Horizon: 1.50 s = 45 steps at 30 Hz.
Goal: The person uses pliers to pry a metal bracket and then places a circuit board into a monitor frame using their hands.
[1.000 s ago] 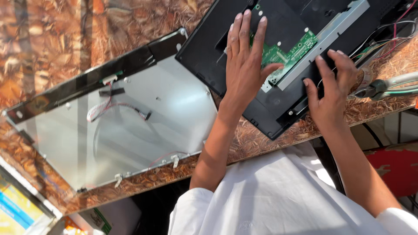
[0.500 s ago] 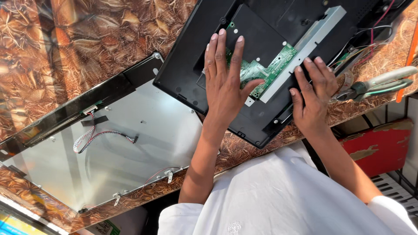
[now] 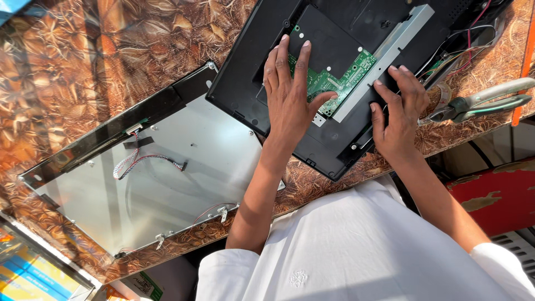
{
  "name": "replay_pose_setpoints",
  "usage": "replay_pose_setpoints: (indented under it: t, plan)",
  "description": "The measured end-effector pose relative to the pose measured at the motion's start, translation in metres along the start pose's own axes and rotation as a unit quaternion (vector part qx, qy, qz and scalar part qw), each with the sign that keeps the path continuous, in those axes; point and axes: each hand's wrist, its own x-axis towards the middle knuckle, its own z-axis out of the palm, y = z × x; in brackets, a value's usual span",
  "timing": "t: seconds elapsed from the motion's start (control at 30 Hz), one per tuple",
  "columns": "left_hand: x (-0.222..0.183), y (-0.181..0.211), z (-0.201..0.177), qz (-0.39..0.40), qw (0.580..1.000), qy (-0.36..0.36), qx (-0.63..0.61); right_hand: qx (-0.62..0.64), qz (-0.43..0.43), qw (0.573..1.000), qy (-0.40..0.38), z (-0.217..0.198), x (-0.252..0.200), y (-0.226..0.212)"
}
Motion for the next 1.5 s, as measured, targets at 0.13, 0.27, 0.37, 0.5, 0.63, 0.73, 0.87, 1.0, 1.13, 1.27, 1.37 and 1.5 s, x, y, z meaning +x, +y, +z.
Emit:
replay_pose_setpoints:
  t: [0.13, 0.27, 0.37, 0.5, 0.63, 0.73, 0.87, 1.0, 1.13, 1.27, 1.37, 1.5]
  plan:
    - [-0.002, -0.004, 0.007, 0.012, 1.0, 0.012, 0.002, 0.015, 0.024, 0.999, -0.019, -0.005, 0.005, -0.007]
    - [-0.002, -0.008, 0.014, 0.017, 0.999, 0.024, 0.021, 0.031, 0.042, 0.996, 0.066, 0.003, 0.026, -0.023]
    - [0.0, -0.008, 0.013, 0.014, 0.999, 0.023, 0.029, -0.004, 0.053, 0.998, 0.03, 0.022, 0.045, -0.033]
    - [-0.002, -0.008, 0.01, 0.025, 0.999, 0.026, 0.002, -0.03, 0.041, 0.998, -0.023, 0.036, 0.054, -0.043]
    - [-0.003, -0.008, -0.001, 0.025, 0.999, 0.021, 0.006, -0.019, 0.052, 0.998, -0.013, 0.038, 0.05, -0.043]
    - [-0.007, -0.011, -0.027, 0.049, 0.997, -0.019, -0.061, -0.018, 0.045, 0.999, -0.004, 0.039, 0.05, -0.041]
    - [-0.014, -0.017, -0.072, 0.184, 0.97, -0.102, -0.118, -0.004, 0.046, 0.999, 0.006, 0.042, 0.049, -0.035]
    - [-0.02, -0.029, -0.067, 0.241, 0.959, -0.102, -0.113, 0.009, 0.046, 0.999, 0.009, 0.039, 0.051, -0.036]
    - [-0.02, -0.024, -0.057, 0.267, 0.954, -0.076, -0.115, 0.006, 0.036, 0.999, 0.018, 0.039, 0.051, -0.034]
    - [-0.023, -0.023, -0.055, 0.278, 0.953, -0.077, -0.088, 0.016, 0.037, 0.999, 0.024, 0.039, 0.051, -0.032]
    - [-0.024, -0.023, -0.055, 0.278, 0.955, -0.074, -0.078, 0.024, 0.036, 0.999, 0.025, 0.04, 0.05, -0.031]
    - [-0.023, -0.023, -0.054, 0.286, 0.954, -0.065, -0.067, 0.035, 0.038, 0.998, 0.027, 0.043, 0.049, -0.028]
